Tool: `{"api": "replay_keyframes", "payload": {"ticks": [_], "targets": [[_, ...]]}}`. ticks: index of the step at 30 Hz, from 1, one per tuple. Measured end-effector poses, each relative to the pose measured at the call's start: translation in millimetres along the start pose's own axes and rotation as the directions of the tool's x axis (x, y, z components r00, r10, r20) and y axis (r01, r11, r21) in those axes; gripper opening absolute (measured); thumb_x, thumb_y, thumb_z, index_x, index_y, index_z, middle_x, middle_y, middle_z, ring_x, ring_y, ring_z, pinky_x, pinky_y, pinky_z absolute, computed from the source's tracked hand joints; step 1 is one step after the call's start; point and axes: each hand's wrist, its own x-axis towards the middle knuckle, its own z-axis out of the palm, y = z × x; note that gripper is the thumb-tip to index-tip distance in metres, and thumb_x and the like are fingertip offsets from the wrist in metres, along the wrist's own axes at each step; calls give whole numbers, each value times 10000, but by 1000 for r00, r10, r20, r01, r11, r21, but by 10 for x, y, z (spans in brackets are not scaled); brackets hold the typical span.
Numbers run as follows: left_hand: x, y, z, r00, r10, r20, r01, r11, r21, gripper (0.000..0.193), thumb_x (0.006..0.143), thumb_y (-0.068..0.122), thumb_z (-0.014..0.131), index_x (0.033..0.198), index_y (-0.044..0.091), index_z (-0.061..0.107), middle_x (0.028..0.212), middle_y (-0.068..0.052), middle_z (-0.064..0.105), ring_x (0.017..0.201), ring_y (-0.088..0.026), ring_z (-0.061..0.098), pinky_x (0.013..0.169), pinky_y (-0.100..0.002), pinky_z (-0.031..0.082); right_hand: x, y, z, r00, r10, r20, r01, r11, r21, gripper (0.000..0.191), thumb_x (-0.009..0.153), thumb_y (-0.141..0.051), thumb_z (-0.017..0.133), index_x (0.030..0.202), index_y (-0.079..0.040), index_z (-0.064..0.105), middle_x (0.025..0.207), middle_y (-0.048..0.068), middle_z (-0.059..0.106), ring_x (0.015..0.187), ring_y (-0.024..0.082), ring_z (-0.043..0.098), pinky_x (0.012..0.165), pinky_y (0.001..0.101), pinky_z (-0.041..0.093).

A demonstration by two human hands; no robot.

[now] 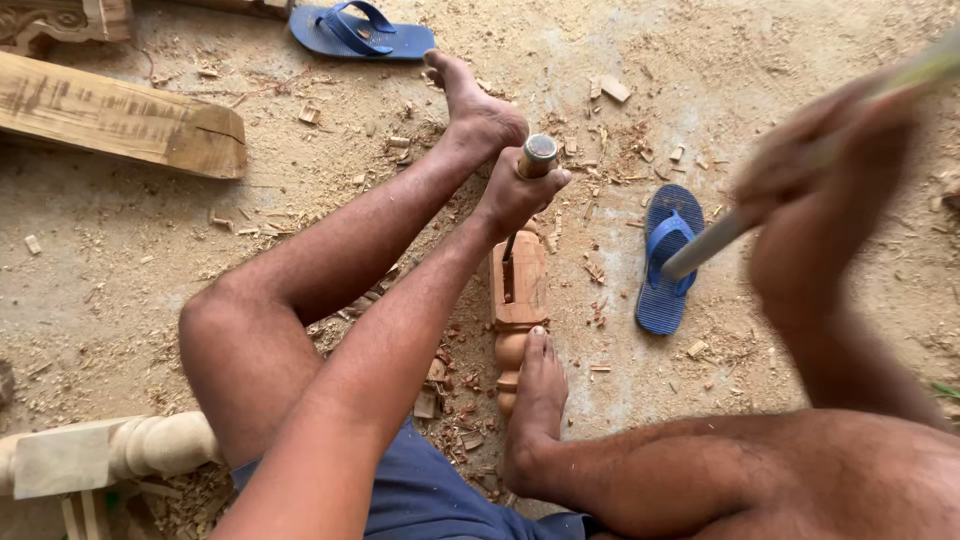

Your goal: The person sits on the ground holding a turned wooden baluster between their feet and lap, and cuts a rectangular mortise in it. They hold a chisel in the recess with one hand and repeatedly strike it with a claw hammer, repositioning the chisel to deepen and widen the slot, with wood chips accumulating around the work.

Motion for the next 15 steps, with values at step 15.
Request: {"api": "replay_keyframes", "payload": {"ticks": [15], "targets": [[4, 4, 77, 996, 64, -56, -61, 996, 64, 268, 938, 126, 658, 686, 139, 566, 582, 42, 554, 471, -46, 533, 399, -222, 493, -124, 701, -261, 894, 446, 40, -325, 709, -626, 443, 1161, -327, 340, 910, -29, 550, 713, 42, 473, 576, 126, 429, 437, 274, 389]]}}
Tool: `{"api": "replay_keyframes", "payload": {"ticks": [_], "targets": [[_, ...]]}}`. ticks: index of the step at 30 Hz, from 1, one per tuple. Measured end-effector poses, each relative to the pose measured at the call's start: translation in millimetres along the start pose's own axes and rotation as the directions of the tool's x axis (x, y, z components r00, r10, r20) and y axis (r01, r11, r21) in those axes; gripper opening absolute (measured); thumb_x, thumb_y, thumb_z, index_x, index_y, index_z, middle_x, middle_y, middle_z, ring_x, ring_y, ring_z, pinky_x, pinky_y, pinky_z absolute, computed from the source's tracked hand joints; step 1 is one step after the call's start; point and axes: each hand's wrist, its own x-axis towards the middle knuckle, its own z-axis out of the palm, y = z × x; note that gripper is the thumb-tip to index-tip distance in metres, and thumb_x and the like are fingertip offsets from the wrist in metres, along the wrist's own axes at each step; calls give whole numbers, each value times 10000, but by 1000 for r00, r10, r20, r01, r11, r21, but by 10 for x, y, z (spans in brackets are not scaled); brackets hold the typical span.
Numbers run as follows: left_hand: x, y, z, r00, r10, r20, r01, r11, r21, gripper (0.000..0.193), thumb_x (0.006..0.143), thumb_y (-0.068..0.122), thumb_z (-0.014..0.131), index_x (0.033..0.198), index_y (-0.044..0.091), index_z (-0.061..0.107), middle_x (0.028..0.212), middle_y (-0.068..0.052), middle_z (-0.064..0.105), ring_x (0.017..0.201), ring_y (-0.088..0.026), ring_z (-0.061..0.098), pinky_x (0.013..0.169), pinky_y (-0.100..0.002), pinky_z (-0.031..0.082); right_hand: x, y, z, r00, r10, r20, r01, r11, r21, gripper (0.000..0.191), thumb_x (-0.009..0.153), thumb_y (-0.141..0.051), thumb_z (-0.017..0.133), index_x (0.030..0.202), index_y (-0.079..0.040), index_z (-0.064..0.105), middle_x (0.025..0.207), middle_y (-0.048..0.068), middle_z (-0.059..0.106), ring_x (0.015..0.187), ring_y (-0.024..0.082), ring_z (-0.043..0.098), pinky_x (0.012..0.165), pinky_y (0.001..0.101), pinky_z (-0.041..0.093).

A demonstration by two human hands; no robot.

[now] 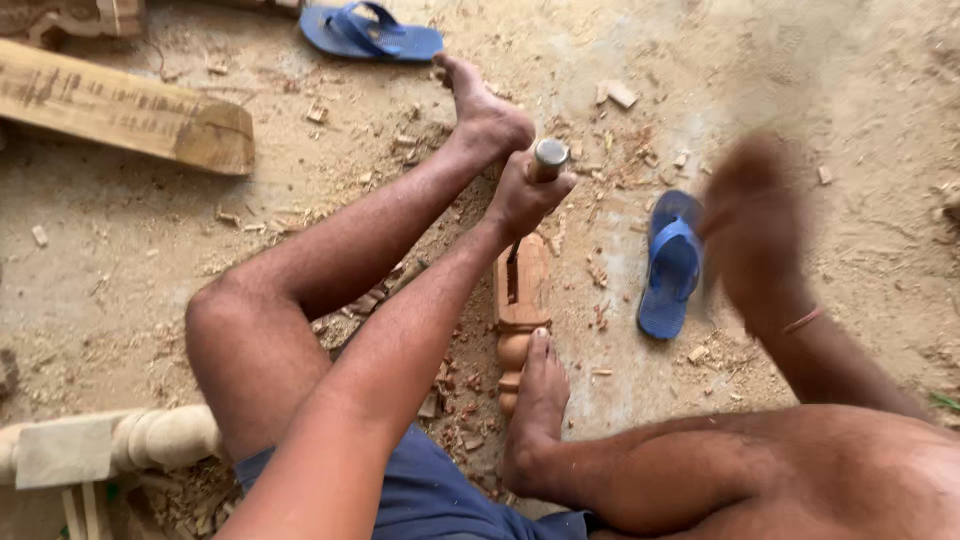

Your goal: The person sits on the ground holding a turned wooden baluster between their feet and lap, and cuts a rectangular mortise in it. They hold a chisel in the recess with one hand and repeatedly strike it with a claw hammer, repositioning the chisel to deepen and widen the slot, with wood chips accumulating around the work.

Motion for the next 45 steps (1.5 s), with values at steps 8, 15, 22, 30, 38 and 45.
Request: {"api": "replay_keyframes", "payload": {"ticks": [8, 15, 22, 30, 38, 45], "targets": [[7, -58, 48, 999, 28, -41, -28, 1000, 7, 202, 931, 111, 635, 737, 124, 582, 613, 43, 548, 486, -45, 526, 404, -222, 510, -40, -421, -442, 953, -208, -220, 298, 779, 552, 282, 1194, -262, 370, 988, -174, 541, 790, -24, 463, 610, 93, 402, 469, 274, 350], [16, -24, 27, 999, -35, -37, 36, 999, 17, 278, 938, 113, 659, 685, 118, 544, 580, 39, 528, 458, -52, 503, 374, -226, 466, 3, -330, -103, 967, 163, 197, -132, 978, -161, 386, 1115, -386, 398, 950, -85, 574, 699, 17, 451, 557, 138, 392, 507, 296, 399], [26, -88, 42, 999, -10, -33, 11, 1000, 26, 276, 934, 105, 657, 676, 131, 562, 587, 39, 551, 475, -51, 518, 394, -215, 465, 54, -338, -294, 907, -160, -389, 364, 761, 537, 291, 1140, -372, 398, 1038, -133, 528, 770, 5, 477, 580, 93, 428, 478, 245, 403], [-158, -168, 218, 999, -30, -36, 36, 981, 191, 436, 1032, 183, 571, 612, 147, 457, 512, 48, 454, 406, -49, 401, 340, -247, 358, 46, -13, 17, 986, 22, 166, -23, 1000, 5, 417, 1062, -468, 385, 844, -157, 557, 609, -39, 441, 463, 73, 390, 371, 201, 379], [27, -254, 197, 902, 69, -426, 75, 947, 312, 324, 979, 215, 620, 664, 157, 571, 528, 68, 551, 416, -34, 527, 373, -227, 494, -180, 207, 431, 1000, -21, -11, 23, 762, 647, 390, 1077, -431, 445, 853, -117, 506, 595, -51, 437, 425, 55, 345, 334, 183, 319], [-29, -86, 194, 998, -57, -17, 60, 958, 282, 346, 950, 292, 738, 679, 129, 599, 568, 44, 557, 470, -55, 529, 416, -239, 485, -264, 640, 436, 993, -28, -115, 91, 805, 586, 402, 1077, -451, 459, 855, -122, 524, 602, -44, 450, 430, 48, 386, 341, 182, 354]]}}
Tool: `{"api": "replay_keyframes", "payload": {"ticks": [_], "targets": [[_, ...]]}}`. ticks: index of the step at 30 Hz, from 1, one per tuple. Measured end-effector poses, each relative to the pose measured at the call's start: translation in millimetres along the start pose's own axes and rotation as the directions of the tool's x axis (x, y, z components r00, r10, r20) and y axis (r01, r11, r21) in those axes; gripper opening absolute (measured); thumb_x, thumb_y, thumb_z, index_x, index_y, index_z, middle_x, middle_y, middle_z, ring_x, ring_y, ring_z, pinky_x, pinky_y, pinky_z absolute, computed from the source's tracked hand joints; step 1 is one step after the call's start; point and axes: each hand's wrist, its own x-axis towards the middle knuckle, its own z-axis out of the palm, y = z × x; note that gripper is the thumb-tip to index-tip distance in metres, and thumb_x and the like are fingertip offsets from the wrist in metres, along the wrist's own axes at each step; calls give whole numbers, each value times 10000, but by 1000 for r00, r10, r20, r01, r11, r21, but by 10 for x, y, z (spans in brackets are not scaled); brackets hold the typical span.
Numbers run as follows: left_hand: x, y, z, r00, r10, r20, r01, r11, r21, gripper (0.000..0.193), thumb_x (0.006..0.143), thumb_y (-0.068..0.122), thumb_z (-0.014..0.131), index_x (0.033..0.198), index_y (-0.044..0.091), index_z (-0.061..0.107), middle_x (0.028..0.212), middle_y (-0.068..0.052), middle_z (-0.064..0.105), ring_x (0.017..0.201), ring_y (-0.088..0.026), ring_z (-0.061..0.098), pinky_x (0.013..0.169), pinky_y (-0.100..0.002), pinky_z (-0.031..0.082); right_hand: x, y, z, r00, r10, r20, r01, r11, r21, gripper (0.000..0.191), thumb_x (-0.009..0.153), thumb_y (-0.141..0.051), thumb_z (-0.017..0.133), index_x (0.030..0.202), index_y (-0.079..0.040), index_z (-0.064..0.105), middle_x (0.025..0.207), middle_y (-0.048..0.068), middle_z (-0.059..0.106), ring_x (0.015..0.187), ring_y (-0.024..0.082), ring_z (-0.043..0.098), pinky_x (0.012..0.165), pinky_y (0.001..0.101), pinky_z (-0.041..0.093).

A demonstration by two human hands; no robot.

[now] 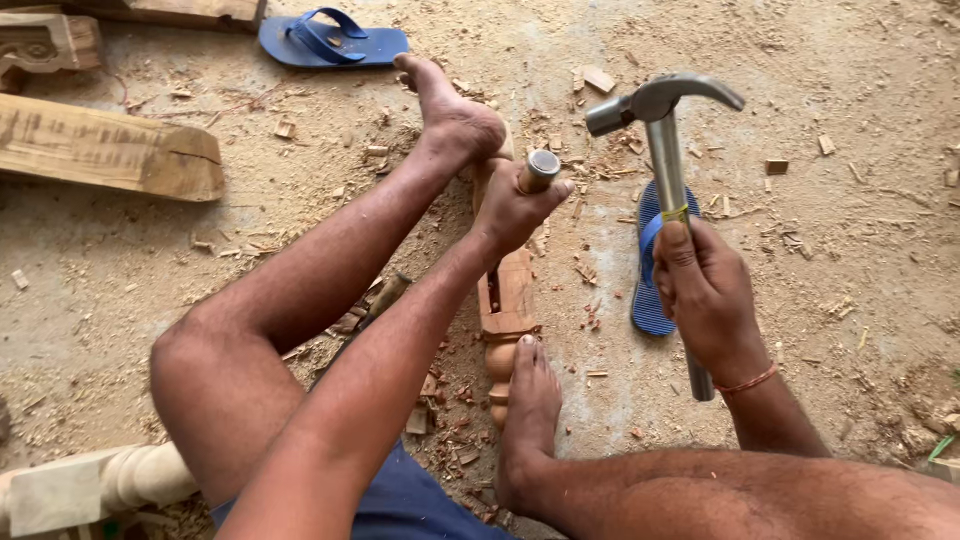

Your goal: The person sits on the ground holding a turned wooden baluster between their feet and lap, and cuts a rectangular mortise in it. They hold a chisel in the recess with one hand and repeatedly strike it with a claw hammer, repositioning the chisel to deepen and widen the slot, with wood chips accumulating around the work.

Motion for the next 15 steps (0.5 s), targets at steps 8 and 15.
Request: {"api": "replay_keyframes", "payload": {"ticks": [8, 15], "targets": [[144, -37, 62, 983, -169, 76, 167, 986, 24, 283, 939, 293, 699, 732, 156, 564, 606, 50, 539, 470, -47, 515, 382, -233, 501, -16, -430, -251, 979, -137, -151, 141, 990, 14, 439, 1100, -505, 452, 898, -122, 528, 636, -47, 470, 438, 52, 388, 344, 201, 358], [194, -137, 168, 981, -93, 171, 84, 995, 60, 308, 949, 266, 704, 717, 142, 544, 604, 48, 533, 472, -59, 505, 386, -247, 497, 149, -284, -147, 998, 37, -44, -18, 926, 378, 368, 1140, -437, 452, 932, -143, 530, 700, -54, 456, 525, 40, 395, 391, 193, 343]]}}
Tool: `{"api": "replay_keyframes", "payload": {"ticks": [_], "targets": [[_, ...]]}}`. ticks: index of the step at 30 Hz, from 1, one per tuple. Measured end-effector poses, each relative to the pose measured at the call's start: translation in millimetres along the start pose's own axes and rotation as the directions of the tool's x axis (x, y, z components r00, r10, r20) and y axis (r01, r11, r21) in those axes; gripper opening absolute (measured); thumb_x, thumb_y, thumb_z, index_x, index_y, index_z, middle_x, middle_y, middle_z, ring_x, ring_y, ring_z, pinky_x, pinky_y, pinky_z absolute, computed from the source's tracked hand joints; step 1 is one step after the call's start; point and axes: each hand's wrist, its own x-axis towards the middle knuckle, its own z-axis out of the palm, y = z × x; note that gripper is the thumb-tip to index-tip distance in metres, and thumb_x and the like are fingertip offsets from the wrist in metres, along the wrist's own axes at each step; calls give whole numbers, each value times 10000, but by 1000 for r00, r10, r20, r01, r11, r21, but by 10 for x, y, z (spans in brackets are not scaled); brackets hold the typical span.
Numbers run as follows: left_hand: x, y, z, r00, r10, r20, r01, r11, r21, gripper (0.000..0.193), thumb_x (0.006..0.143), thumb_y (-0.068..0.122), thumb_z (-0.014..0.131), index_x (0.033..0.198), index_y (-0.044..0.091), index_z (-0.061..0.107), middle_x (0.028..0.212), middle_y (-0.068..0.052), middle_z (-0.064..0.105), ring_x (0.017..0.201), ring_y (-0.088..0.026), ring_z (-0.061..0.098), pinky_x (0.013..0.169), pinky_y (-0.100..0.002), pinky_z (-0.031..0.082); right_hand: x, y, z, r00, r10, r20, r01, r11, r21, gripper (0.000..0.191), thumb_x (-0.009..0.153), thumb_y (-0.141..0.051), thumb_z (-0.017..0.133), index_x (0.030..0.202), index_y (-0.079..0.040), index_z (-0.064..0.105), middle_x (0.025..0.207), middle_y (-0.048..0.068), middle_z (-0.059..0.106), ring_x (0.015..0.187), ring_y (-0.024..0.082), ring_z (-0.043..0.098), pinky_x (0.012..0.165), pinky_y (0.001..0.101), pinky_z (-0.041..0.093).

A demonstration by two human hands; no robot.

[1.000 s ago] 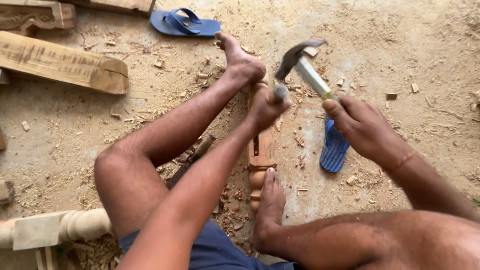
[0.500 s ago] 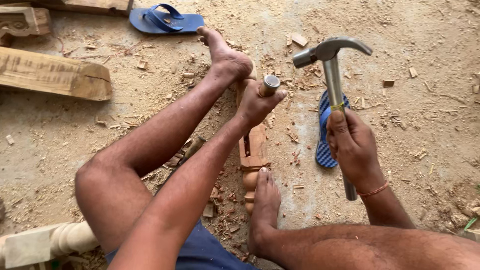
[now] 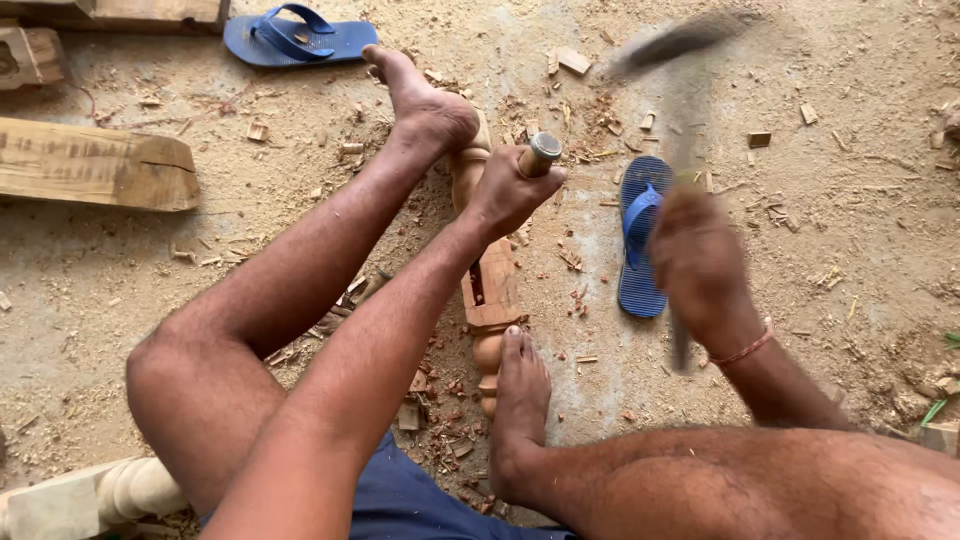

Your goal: The person sits on the ground holding a turned wooden baluster between their feet and lap, and cuts a rectangular mortise in it. They hold a chisel in the recess with one hand and repeatedly strike it with a claw hammer, repositioning the chisel to deepen and widen the slot, with wood chips accumulating around the work.

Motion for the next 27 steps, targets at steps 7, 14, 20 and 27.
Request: {"api": "replay_keyframes", "payload": {"ticks": [7, 14, 20, 27], "targets": [[-104, 66, -68, 999, -30, -30, 29, 999, -32, 278, 951, 281, 704, 756, 148, 557, 613, 51, 513, 472, -59, 495, 382, -241, 501, 34, -115, -3, 998, -55, -20, 48, 963, -266, 327, 1102, -399, 402, 950, -145, 541, 730, -29, 484, 512, 82, 372, 372, 230, 344], [-158, 38, -113, 993, -102, -62, 103, 995, 14, 345, 947, 276, 705, 677, 147, 534, 570, 48, 510, 437, -50, 474, 355, -247, 472, 107, -418, 207, 955, 295, -35, -187, 506, -842, 407, 1097, -481, 375, 973, -150, 577, 681, -1, 458, 501, 111, 373, 392, 267, 347], [-55, -120, -157, 997, -35, -76, 18, 977, -212, 314, 947, 227, 683, 669, 148, 561, 565, 27, 541, 426, -53, 510, 342, -239, 482, 246, -406, 175, 916, -383, -121, 353, 912, -208, 334, 1148, -447, 389, 1025, -155, 496, 725, -15, 410, 528, 90, 339, 418, 259, 345], [-41, -159, -155, 994, -83, -70, 62, 962, -266, 281, 940, 195, 677, 683, 132, 583, 568, 18, 551, 422, -69, 512, 335, -251, 469, 489, -570, 195, 984, 138, 115, -4, 656, -755, 479, 1104, -464, 404, 969, -47, 596, 689, 10, 489, 514, 103, 407, 412, 241, 419]]}}
